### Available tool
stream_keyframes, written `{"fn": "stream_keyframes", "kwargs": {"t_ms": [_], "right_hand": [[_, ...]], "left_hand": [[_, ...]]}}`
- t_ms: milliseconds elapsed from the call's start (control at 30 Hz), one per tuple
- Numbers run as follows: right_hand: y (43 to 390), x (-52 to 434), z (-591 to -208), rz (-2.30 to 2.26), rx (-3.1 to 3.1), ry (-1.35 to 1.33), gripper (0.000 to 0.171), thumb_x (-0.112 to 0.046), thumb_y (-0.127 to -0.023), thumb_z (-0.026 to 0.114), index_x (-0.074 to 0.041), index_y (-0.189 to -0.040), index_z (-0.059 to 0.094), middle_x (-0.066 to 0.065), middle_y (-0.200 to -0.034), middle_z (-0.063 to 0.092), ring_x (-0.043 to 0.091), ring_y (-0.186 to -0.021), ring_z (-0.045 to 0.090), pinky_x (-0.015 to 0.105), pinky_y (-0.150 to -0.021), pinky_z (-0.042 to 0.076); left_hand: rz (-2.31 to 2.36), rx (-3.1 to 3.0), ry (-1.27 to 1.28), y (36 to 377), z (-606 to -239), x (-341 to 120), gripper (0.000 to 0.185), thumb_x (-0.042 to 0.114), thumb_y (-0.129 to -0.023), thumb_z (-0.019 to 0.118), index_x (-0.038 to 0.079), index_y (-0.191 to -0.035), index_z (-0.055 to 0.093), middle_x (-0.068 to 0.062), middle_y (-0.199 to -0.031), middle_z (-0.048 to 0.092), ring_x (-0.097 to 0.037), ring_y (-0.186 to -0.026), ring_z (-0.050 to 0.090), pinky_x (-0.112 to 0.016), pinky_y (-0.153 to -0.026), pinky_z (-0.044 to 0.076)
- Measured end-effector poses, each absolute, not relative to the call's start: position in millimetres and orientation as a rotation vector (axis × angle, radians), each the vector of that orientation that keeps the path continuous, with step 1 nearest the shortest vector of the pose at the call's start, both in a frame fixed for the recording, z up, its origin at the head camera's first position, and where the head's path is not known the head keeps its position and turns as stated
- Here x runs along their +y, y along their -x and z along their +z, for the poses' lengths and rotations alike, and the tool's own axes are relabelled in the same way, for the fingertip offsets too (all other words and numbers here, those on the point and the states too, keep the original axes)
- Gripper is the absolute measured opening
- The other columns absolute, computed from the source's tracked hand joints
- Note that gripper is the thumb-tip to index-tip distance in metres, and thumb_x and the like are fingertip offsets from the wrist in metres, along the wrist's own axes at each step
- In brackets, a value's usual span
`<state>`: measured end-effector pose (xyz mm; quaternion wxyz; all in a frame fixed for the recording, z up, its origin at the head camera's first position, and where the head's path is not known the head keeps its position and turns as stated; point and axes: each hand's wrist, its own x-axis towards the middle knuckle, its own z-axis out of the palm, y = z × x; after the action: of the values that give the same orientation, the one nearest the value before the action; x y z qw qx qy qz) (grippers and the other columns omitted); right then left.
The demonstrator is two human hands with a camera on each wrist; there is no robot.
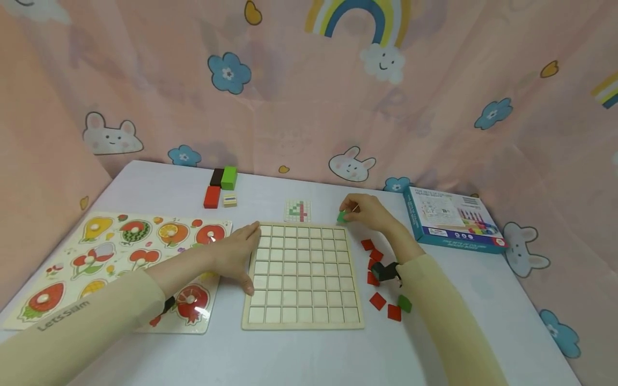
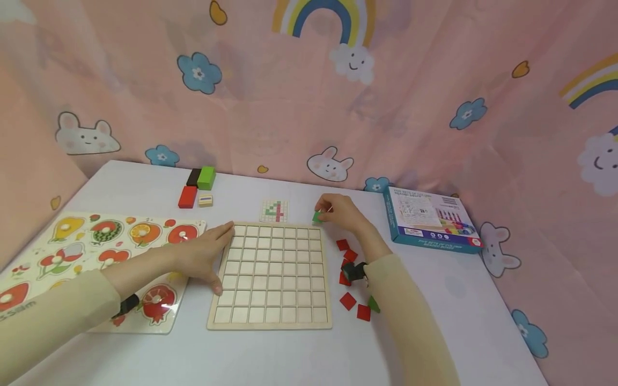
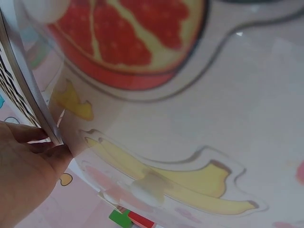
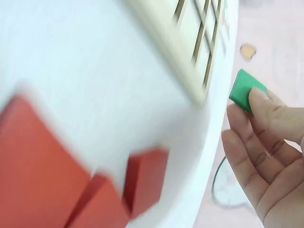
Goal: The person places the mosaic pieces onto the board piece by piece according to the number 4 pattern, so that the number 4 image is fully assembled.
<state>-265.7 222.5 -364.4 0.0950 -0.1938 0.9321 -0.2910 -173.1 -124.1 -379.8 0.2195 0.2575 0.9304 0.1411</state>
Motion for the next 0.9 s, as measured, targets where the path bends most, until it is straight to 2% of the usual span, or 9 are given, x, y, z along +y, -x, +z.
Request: {"fn": "stream_keyframes", "kwargs": {"t_ms": [167, 333, 533, 900], "right_hand": [[259.8, 200.3, -360.0, -0.887, 2.686, 0.624, 0.013, -0.010, -0.091, 0.069, -0.009, -0.104, 0.068, 0.010, -0.101, 0.067, 0.021, -0.088, 0.062, 0.027, -0.076, 0.052], [255.1, 181.5, -361.3, -0.841, 2.667, 0.650, 0.010, -0.011, -0.090, 0.071, -0.013, -0.100, 0.070, 0.006, -0.098, 0.069, 0.020, -0.085, 0.062, 0.026, -0.073, 0.051], [252.1, 167.7, -365.8, -0.789, 2.647, 0.717, 0.009, -0.007, -0.090, 0.070, -0.012, -0.097, 0.071, 0.007, -0.098, 0.071, 0.018, -0.087, 0.063, 0.028, -0.076, 0.054], [251.5, 159.9, -372.0, -0.678, 2.693, 0.752, 0.005, -0.008, -0.089, 0.071, -0.011, -0.093, 0.072, 0.004, -0.090, 0.073, 0.015, -0.083, 0.061, 0.028, -0.078, 0.052]], "left_hand": [[0.390, 2.587, -0.723, 172.9, -380.5, -124.7, 0.136, 0.055, -0.060, 0.089, -0.008, -0.155, 0.015, -0.025, -0.166, 0.004, -0.045, -0.154, 0.010, -0.057, -0.123, 0.025], [0.394, 2.588, -0.729, 172.8, -379.7, -124.8, 0.136, 0.055, -0.060, 0.089, -0.009, -0.154, 0.016, -0.026, -0.165, 0.004, -0.047, -0.153, 0.011, -0.058, -0.122, 0.025], [0.384, 2.584, -0.723, 172.3, -377.0, -123.1, 0.136, 0.055, -0.059, 0.089, -0.008, -0.154, 0.015, -0.026, -0.166, 0.004, -0.046, -0.153, 0.010, -0.057, -0.123, 0.025], [0.374, 2.580, -0.717, 171.5, -376.5, -123.6, 0.135, 0.054, -0.060, 0.089, -0.009, -0.154, 0.014, -0.027, -0.165, 0.003, -0.046, -0.153, 0.009, -0.057, -0.123, 0.024]]}}
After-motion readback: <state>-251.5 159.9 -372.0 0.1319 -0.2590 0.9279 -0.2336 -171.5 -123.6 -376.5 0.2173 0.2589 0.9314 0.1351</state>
